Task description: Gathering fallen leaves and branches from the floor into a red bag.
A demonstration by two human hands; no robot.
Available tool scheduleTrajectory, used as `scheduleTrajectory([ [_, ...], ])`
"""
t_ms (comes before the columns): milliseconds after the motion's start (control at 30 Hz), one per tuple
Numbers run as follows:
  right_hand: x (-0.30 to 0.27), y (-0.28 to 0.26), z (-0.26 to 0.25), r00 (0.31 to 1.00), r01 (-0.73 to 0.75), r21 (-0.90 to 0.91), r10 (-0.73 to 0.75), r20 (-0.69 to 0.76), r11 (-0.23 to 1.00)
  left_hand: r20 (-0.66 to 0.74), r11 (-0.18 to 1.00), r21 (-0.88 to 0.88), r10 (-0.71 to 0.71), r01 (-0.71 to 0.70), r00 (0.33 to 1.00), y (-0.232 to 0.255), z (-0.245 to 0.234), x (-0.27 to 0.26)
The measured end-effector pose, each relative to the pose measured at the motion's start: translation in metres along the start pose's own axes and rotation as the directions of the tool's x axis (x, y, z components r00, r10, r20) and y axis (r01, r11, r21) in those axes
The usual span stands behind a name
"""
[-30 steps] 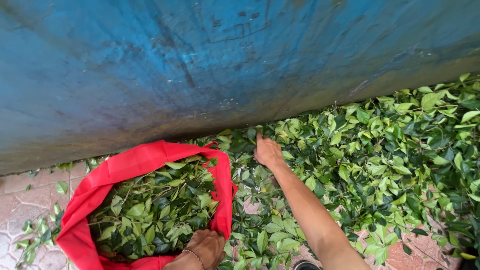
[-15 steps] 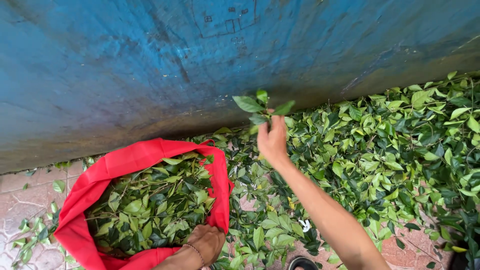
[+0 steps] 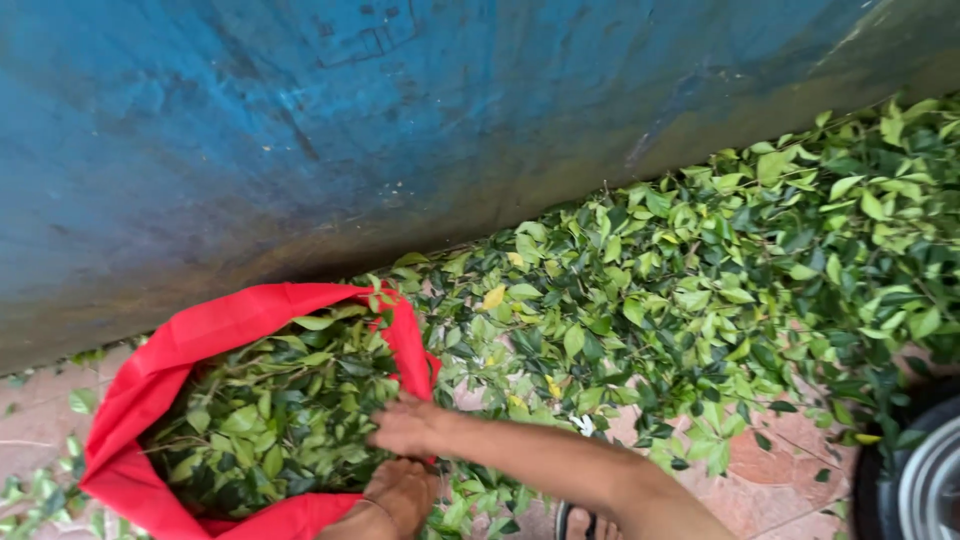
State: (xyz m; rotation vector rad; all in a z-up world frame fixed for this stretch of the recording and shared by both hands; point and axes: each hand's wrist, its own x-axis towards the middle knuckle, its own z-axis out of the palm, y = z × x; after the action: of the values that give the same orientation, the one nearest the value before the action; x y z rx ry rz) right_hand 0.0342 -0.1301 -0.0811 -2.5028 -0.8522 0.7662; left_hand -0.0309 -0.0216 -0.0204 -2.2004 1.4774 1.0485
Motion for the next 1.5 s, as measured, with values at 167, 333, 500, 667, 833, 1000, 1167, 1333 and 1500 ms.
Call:
scheduleTrajectory([
  [167, -0.073, 0.014, -0.128, 0.789, 0.447, -0.004, -0.396, -0.469, 0.895, 0.044, 0.965, -0.214, -0.148, 0.154, 0.988, -0.011, -0.022, -0.018],
  [333, -0.092, 0.141, -0.08, 0.775, -0.279, -0.254, 0.061, -0.629, 0.926, -0.065, 0.899, -0.351, -0.302, 0.261, 0.951, -0.021, -0.079, -0.035],
  [500, -0.139, 0.153, -0.087, 0.868, -0.492, -0.184, 0.464, -0.174, 0.851, -0.478, 0.879, -0.225, -0.475, 0.419, 0.739, -0.068, -0.132, -0.037],
  [667, -0.147, 0.179, -0.08, 0.872, -0.37, -0.297, 0.218, -0.438, 0.88, -0.7, 0.838, -0.194, -0.483, 0.51, 0.526, -0.122, -0.147, -0.033],
  [833, -0.173, 0.168, -0.146, 0.656, -0.381, 0.353, 0.519, -0.548, 0.855, -0.664, 0.858, -0.037, -0.404, 0.512, 0.629, -0.147, -0.099, -0.009],
  [1000, -0.188, 0.168, -0.189, 0.406, -0.214, 0.724, 0.734, -0.545, 0.655, -0.711, 0.811, 0.119, -0.333, 0.573, 0.619, -0.136, -0.104, -0.018],
  [1167, -0.19, 0.194, -0.174, 0.272, -0.033, 0.796, 0.772, -0.575, 0.604, -0.736, 0.862, 0.033, -0.321, 0.506, 0.596, -0.147, -0.093, -0.009],
  [1333, -0.185, 0.189, -0.164, 0.348, 0.086, 0.897, 0.831, -0.434, 0.433, -0.718, 0.903, -0.016, -0.31, 0.43, 0.624, -0.155, -0.081, 0.004],
  [1500, -0.183, 0.179, -0.171, 0.351, 0.106, 0.903, 0.834, -0.425, 0.415, -0.522, 0.903, -0.106, -0.407, 0.416, 0.75, -0.16, -0.064, 0.016],
])
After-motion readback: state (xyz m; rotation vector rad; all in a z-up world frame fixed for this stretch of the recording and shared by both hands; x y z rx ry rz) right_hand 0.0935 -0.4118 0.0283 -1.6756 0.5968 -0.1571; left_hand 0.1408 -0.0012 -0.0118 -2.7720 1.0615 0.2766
